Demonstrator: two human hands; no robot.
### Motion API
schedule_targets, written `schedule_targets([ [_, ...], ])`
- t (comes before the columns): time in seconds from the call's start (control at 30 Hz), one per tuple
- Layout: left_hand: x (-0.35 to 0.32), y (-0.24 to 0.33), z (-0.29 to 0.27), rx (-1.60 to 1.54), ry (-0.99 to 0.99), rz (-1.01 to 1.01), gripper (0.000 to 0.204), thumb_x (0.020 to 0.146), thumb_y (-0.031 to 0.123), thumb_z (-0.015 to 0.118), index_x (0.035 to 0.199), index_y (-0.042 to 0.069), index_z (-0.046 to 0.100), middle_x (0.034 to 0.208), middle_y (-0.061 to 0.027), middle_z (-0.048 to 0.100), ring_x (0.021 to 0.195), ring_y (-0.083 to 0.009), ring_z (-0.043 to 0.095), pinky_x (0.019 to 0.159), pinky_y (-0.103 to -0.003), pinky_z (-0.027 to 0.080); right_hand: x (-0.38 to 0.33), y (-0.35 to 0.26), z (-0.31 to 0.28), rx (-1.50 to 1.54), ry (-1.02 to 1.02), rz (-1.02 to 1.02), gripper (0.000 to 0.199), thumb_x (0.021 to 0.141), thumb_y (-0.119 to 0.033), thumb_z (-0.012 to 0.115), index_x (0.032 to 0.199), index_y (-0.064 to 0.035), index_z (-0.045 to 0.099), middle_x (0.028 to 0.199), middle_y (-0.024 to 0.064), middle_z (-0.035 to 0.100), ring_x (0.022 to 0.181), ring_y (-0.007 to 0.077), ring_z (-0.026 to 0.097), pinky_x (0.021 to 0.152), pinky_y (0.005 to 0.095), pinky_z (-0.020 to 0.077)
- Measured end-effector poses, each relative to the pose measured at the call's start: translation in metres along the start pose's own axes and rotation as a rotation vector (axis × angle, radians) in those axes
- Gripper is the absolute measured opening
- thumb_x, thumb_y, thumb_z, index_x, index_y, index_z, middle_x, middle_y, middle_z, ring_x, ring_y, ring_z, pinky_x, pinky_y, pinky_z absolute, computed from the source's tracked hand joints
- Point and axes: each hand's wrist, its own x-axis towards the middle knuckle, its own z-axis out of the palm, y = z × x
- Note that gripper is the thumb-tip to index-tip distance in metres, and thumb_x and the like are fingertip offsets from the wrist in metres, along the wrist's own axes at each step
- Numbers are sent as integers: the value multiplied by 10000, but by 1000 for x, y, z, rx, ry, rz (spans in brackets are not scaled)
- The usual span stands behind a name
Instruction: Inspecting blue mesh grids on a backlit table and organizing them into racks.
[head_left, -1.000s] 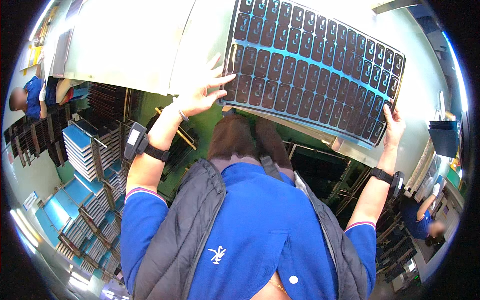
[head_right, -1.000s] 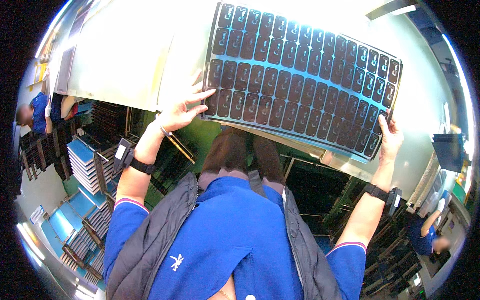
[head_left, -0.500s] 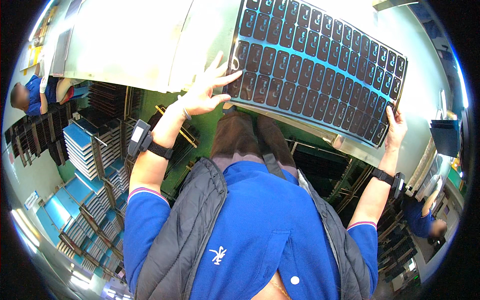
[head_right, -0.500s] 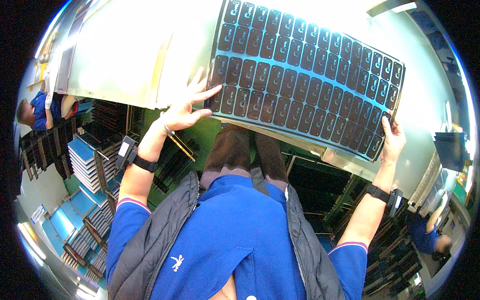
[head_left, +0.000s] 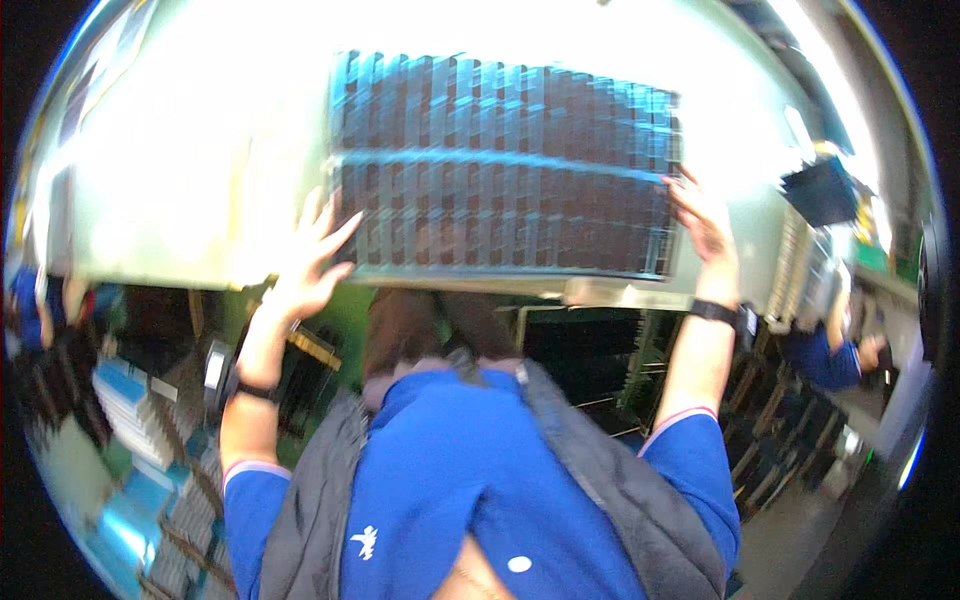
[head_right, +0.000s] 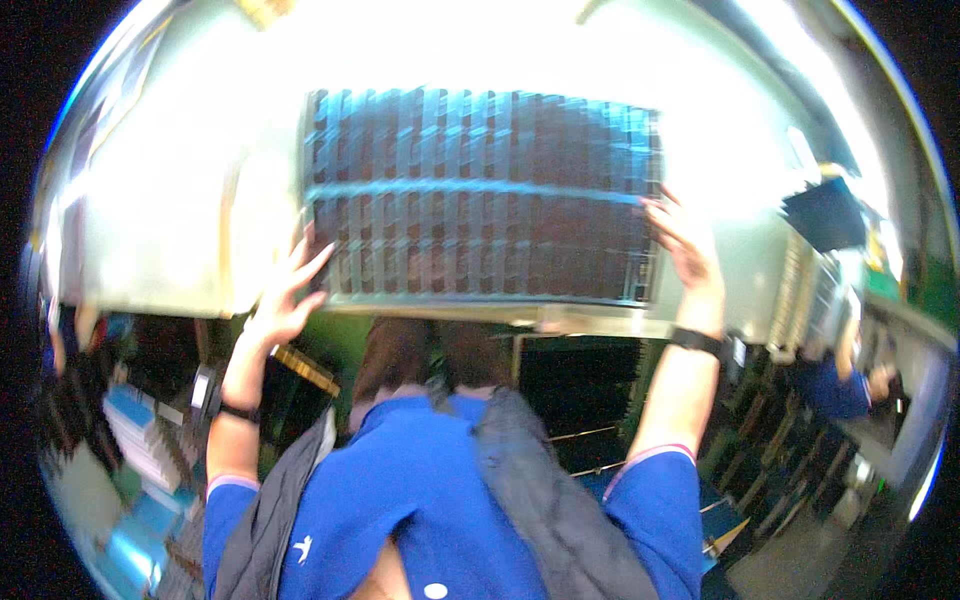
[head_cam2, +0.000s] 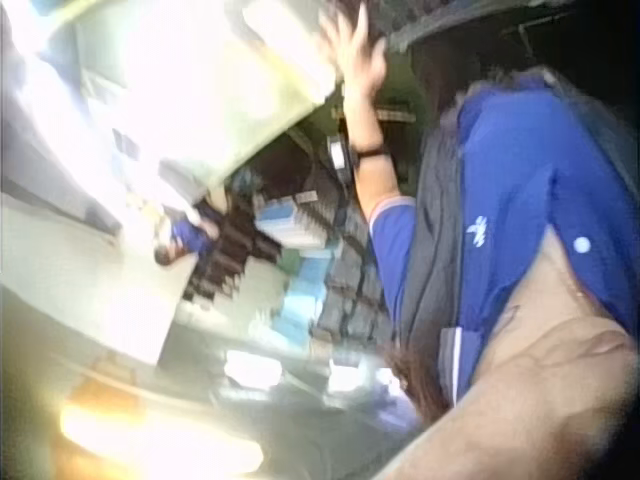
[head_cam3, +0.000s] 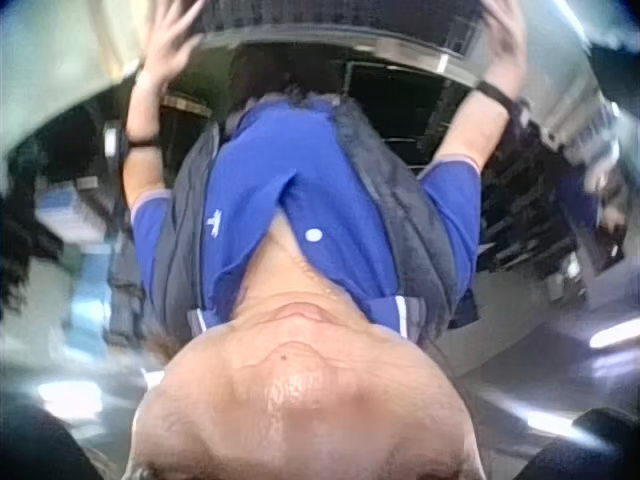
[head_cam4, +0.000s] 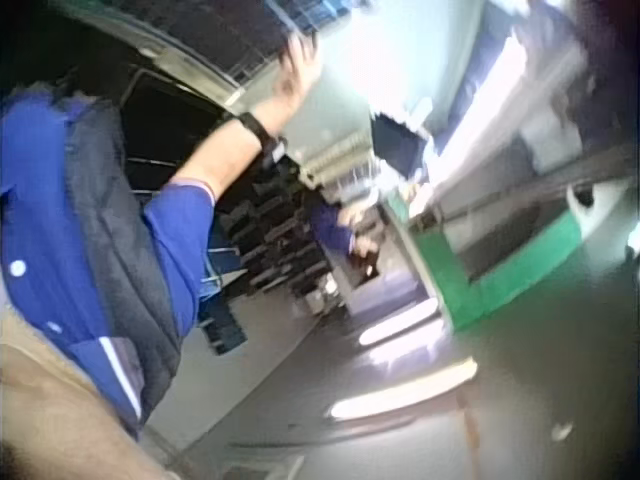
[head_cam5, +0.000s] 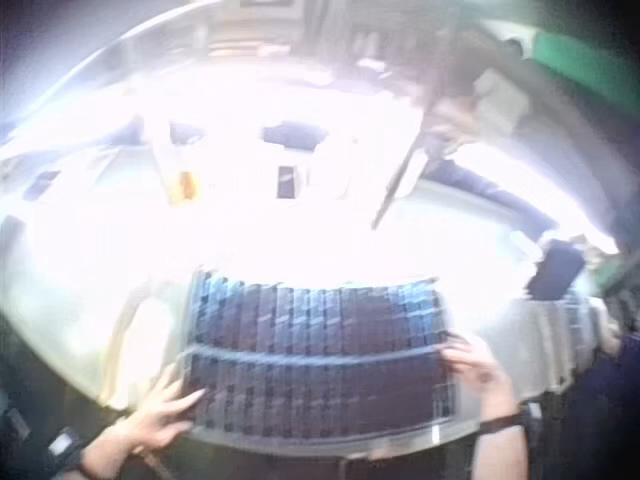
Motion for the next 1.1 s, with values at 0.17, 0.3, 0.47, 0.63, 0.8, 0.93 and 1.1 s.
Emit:
schedule_targets([
  [0.17, 8, 12, -2, -38, -27, -29, 734, 662, -25, 666, 1344, 150, 460, 1480, -188, 231, 1388, -372, 138, 1122, -451, 128, 90, -11, -4, -1199, 361, -381, 313, 841, -299, 622, 1076, -92, 635, 752, 35, 616, 707, 151, 562, 655, 309, 461],
  [0.3, 6, 13, -3, -17, -58, -40, 757, 634, 2, 690, 1344, 129, 458, 1474, -198, 239, 1404, -342, 88, 1114, -504, 1, 107, -10, 6, -1310, 467, -578, 353, 856, -276, 551, 1167, -115, 596, 1056, 133, 619, 965, 288, 574, 857, 402, 444],
  [0.47, 7, 18, -7, 10, -63, -48, 751, 635, 1, 690, 1340, 124, 461, 1469, -188, 260, 1406, -338, 81, 1113, -508, -18, 108, -13, 19, -1237, 464, -549, 334, 865, -229, 538, 1174, -120, 602, 1141, 138, 609, 1071, 304, 559, 948, 393, 410],
  [0.63, 10, 19, -6, 39, -75, -37, 765, 634, 3, 689, 1349, 131, 450, 1473, -191, 249, 1407, -339, 70, 1112, -507, -16, 117, -1, 9, -1179, 452, -452, 332, 867, -213, 533, 1177, -115, 600, 1150, 133, 606, 1076, 296, 554, 950, 387, 407],
  [0.8, 8, 22, -4, 79, -21, -57, 796, 644, 8, 681, 1379, 142, 408, 1493, -204, 175, 1405, -351, 68, 1115, -501, 0, 118, -3, 14, -1254, 475, -501, 363, 860, -250, 527, 1182, -96, 587, 1188, 153, 577, 1108, 328, 525, 966, 426, 390],
  [0.93, -14, 26, 15, 419, -64, -86, 744, 784, 71, 585, 1444, 118, 246, 1510, -131, 176, 1408, -283, 117, 1120, -487, 4, 118, -11, 42, -1377, 508, -492, 435, 857, -290, 502, 1199, -25, 543, 1199, 191, 553, 1123, 365, 502, 981, 458, 368],
  [1.1, 83, 78, 2, 423, -14, 175, 561, 872, 238, 539, 1380, 94, 348, 1448, -192, 274, 1344, -319, 272, 1084, -507, 192, 126, 29, 46, -1327, 762, -606, 390, 876, -283, 489, 1167, -34, 564, 1191, 180, 511, 1116, 332, 442, 969, 430, 346],
])
